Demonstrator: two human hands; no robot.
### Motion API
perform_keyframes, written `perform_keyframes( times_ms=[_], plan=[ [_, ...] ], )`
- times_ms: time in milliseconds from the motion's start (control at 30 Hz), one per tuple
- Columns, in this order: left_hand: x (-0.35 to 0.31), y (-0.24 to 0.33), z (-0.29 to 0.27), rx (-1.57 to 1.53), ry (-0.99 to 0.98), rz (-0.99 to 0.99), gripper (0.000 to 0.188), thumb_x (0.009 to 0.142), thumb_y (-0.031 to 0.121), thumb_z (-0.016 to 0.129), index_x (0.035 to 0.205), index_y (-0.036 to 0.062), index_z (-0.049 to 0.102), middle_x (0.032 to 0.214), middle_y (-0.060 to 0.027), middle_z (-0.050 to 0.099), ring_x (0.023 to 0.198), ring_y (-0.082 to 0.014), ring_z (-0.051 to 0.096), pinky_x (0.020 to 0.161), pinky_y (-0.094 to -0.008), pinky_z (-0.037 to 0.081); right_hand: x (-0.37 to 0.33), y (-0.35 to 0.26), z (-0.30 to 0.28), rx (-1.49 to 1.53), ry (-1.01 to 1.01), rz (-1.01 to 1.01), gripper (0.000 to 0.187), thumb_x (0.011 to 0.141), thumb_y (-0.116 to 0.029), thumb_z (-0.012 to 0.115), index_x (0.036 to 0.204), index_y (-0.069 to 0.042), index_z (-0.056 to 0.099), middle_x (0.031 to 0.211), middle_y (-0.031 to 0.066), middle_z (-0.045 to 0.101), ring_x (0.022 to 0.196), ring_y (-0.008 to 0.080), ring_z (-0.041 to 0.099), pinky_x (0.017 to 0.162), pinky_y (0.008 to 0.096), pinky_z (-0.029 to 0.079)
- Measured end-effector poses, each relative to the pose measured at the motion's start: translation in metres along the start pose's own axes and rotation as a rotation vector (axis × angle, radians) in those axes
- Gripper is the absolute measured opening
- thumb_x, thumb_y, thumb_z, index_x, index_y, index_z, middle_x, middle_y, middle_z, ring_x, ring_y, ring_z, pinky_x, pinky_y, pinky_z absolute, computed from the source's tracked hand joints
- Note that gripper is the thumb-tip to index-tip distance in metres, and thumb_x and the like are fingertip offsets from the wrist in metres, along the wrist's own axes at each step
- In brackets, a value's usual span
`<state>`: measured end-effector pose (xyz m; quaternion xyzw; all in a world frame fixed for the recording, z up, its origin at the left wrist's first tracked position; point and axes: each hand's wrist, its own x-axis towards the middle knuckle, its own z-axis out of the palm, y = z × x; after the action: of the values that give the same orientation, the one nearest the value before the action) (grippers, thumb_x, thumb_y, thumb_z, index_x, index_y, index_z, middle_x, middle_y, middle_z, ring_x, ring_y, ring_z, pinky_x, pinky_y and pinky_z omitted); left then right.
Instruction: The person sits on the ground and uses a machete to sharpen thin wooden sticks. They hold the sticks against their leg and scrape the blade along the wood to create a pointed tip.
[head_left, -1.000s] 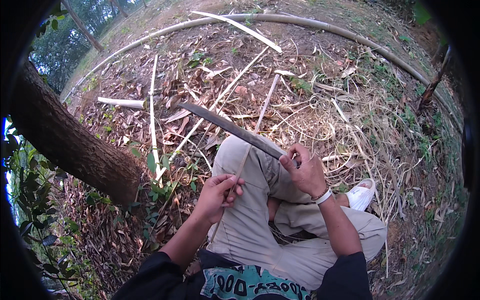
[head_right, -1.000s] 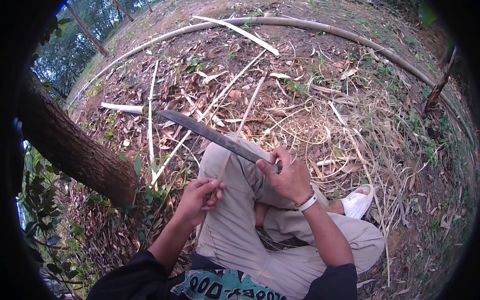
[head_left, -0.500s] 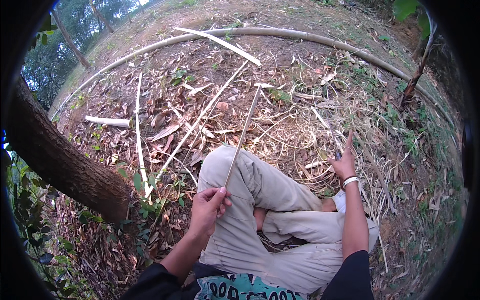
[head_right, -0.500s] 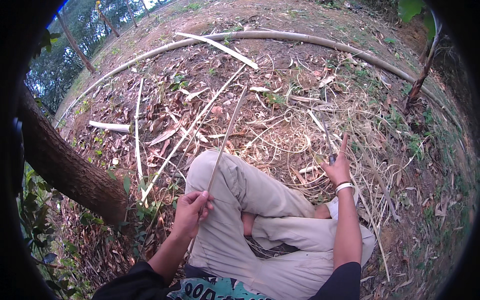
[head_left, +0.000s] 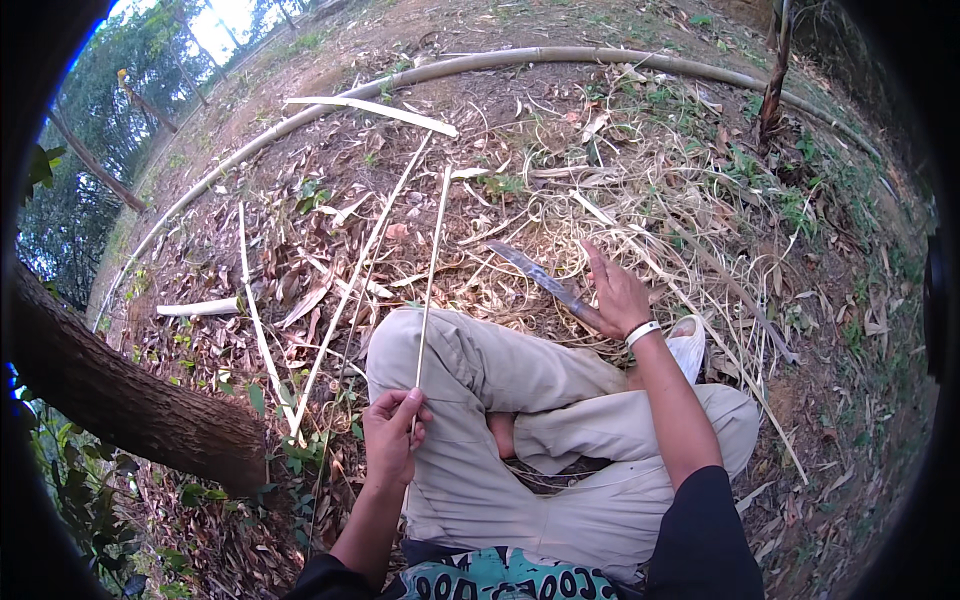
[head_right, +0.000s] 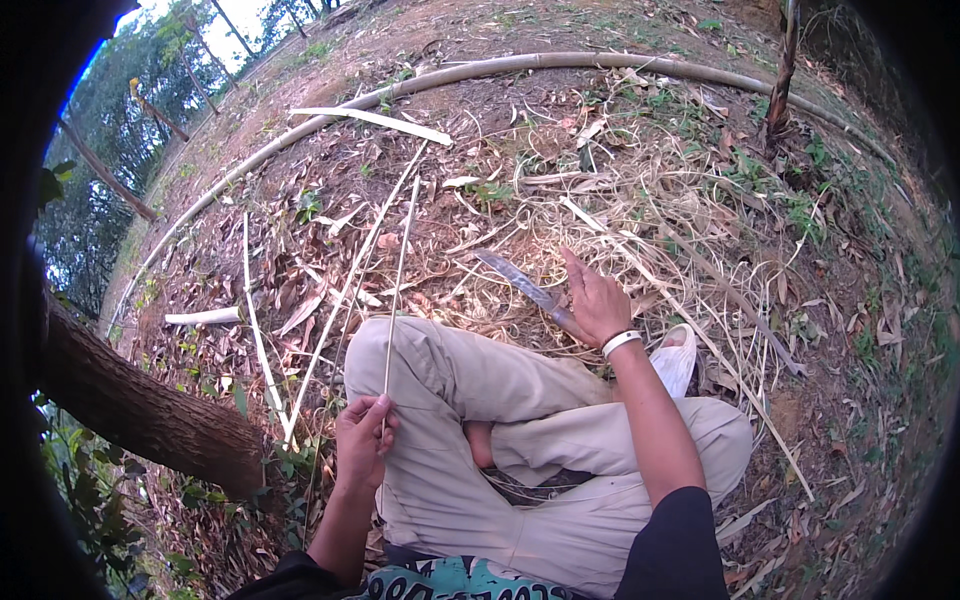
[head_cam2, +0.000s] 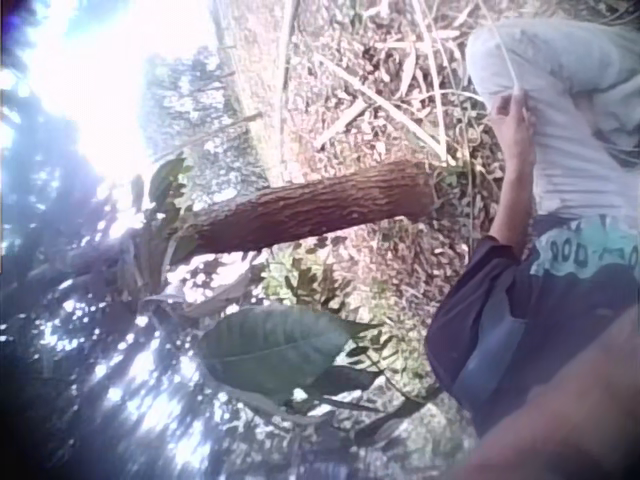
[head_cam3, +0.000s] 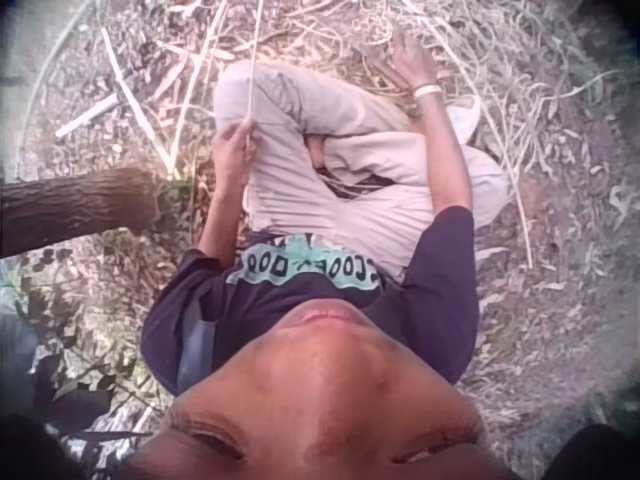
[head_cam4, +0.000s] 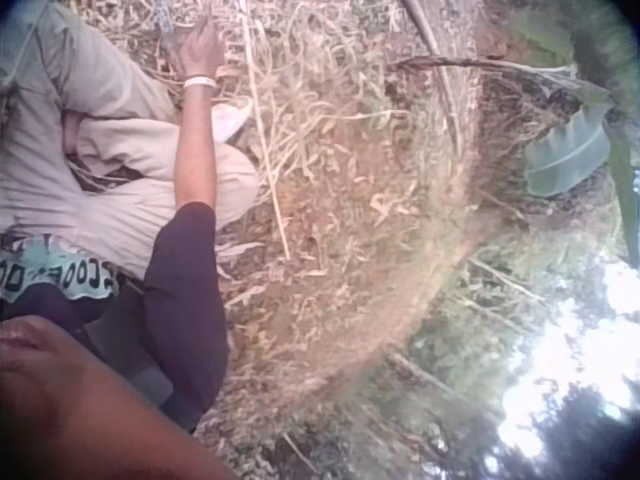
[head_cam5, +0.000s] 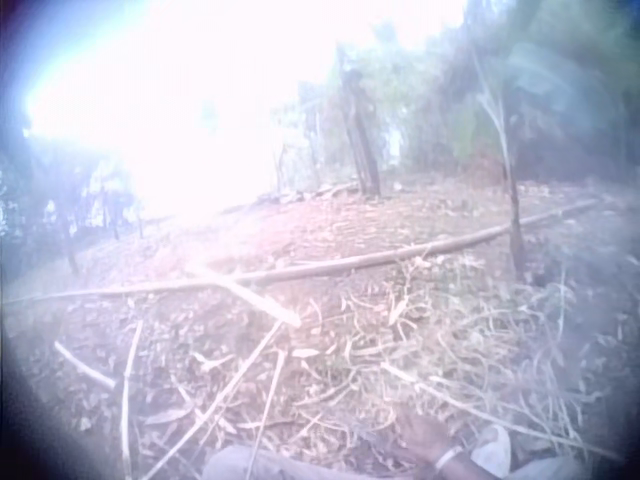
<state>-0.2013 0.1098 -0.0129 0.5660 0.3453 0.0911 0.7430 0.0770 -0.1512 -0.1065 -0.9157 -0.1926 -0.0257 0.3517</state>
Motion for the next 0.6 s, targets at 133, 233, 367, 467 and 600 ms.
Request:
perform_keyframes(
  times_ms=[133,233,367,467,600],
  plan=[
    [-0.002,0.003,0.0,0.003,-0.001,-0.001,0.015,0.093,0.017,0.066,0.089,0.0025,0.064,0.069,-0.0034,0.063,0.047,-0.0042,0.05,0.041,-0.0159,0.034,0.023,0.004,-0.063,0.787,-0.013,0.313,0.061,0.101,-0.059,0.026,0.142,-0.019,0.049,0.078,0.0096,0.07,0.068,0.013,0.066,0.061,0.025,0.053],
    [-0.002,0.0,0.001,-0.013,-0.006,0.001,0.014,0.093,0.016,0.065,0.089,0.002,0.064,0.069,-0.0034,0.063,0.048,-0.0041,0.05,0.041,-0.0158,0.034,0.024,0.028,-0.098,1.232,0.421,0.441,0.074,0.094,-0.067,0.038,0.146,-0.014,0.04,0.072,0.0102,0.067,0.055,0.0098,0.061,0.048,0.0213,0.049],
    [-0.003,0.0,0.004,-0.027,0.005,0.015,0.014,0.095,0.015,0.062,0.092,0.0021,0.064,0.072,-0.0031,0.063,0.052,-0.0038,0.051,0.043,-0.0166,0.035,0.019,0.08,-0.095,0.5,-0.266,0.67,0.105,0.078,-0.068,0.066,0.141,0.01,0.034,0.079,0.0185,0.068,0.058,0.0156,0.065,0.052,0.0269,0.054],
    [-0.005,0.0,-0.001,-0.052,0.0,0.025,0.014,0.096,0.016,0.06,0.094,0.0019,0.063,0.074,-0.004,0.063,0.055,-0.0054,0.053,0.045,-0.0183,0.037,0.004,0.012,-0.038,-0.533,-0.137,0.316,0.076,0.082,-0.049,0.07,0.122,0.012,0.05,0.086,0.0242,0.069,0.08,0.0305,0.071,0.067,0.0404,0.057],
    [-0.015,0.014,0.0,-0.113,-0.018,-0.083,0.015,0.097,0.018,0.059,0.1,0.004,0.061,0.075,-0.0053,0.063,0.054,-0.0078,0.053,0.044,-0.0192,0.037,-0.004,-0.012,0.011,-0.476,-0.41,0.058,0.059,0.077,-0.045,0.074,0.113,-0.002,0.058,0.091,0.0204,0.07,0.09,0.0365,0.069,0.079,0.0451,0.056]
  ],
)
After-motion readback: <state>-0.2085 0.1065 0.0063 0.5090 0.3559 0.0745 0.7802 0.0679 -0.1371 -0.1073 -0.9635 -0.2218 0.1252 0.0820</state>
